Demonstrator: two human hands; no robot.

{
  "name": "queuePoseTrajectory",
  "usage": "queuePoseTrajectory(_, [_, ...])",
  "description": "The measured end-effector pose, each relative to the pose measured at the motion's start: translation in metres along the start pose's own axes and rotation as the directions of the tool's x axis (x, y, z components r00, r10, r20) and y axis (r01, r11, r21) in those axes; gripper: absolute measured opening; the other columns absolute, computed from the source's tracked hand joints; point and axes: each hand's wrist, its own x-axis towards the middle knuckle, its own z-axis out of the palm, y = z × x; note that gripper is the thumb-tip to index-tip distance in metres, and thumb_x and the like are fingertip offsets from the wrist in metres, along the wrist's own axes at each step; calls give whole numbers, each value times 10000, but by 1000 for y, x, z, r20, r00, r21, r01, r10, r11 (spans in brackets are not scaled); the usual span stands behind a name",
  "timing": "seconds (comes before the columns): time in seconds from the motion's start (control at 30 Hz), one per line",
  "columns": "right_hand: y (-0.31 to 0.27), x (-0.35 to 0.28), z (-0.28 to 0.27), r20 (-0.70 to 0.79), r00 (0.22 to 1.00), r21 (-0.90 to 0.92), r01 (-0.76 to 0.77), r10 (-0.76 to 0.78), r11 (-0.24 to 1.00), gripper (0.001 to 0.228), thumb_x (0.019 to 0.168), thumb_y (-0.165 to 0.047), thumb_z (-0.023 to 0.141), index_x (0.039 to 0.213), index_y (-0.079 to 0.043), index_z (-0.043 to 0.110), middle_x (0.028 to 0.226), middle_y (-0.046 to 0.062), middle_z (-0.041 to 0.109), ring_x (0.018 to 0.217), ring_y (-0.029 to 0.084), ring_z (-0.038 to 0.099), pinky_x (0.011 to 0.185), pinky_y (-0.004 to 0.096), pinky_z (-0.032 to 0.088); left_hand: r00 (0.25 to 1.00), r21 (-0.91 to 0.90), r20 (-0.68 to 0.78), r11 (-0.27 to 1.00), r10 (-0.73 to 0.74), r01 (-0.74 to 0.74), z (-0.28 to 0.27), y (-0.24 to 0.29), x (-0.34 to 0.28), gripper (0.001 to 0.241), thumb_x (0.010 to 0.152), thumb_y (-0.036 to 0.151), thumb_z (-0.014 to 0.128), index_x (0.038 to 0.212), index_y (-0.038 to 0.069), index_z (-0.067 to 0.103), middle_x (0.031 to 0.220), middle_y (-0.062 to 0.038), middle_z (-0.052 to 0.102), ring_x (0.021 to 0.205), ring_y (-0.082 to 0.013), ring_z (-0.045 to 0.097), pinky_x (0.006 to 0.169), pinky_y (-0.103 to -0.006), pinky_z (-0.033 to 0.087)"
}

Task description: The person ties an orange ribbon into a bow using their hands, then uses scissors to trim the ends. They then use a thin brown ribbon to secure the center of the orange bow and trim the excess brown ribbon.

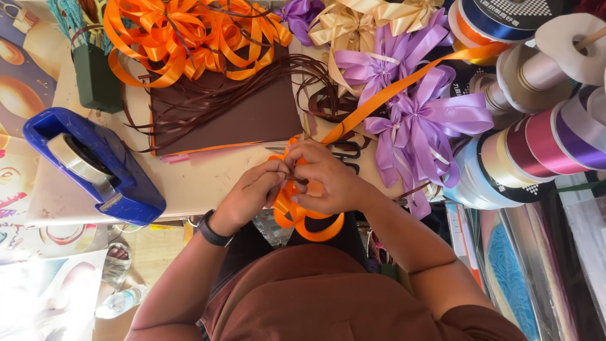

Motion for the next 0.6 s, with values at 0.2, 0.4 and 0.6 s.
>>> queuePoseTrajectory(0.2, [-14,-1,-3,-264,963,-517,-96,-52,850,111,1011,-256,710,992,-169,778,1140,15,636,1182,299,590,1073,457,428,987,20,-69,989,146,-145,-4,5,-4,221,961,151,466,882,51,646,434,-89,428,443,-164,346,476,-280,318])
queuePoseTrajectory(0.4, [-23,-5,2,-397,912,-617,-182,-104,766,142,1036,-188,688,1092,-116,797,1316,47,691,1270,339,591,1134,520,368,969,26,-102,974,225,-223,17,55,-24,225,996,130,439,920,45,633,477,-77,460,462,-141,397,498,-261,345])
queuePoseTrajectory(0.6, [-11,-44,-16,-422,876,341,-88,236,936,461,1119,-293,382,925,-2,682,1239,231,654,1237,387,625,956,478,539,932,-208,-278,933,232,-294,-5,20,-15,197,1051,145,514,1083,19,663,908,-129,725,506,-82,497,502,-185,373])
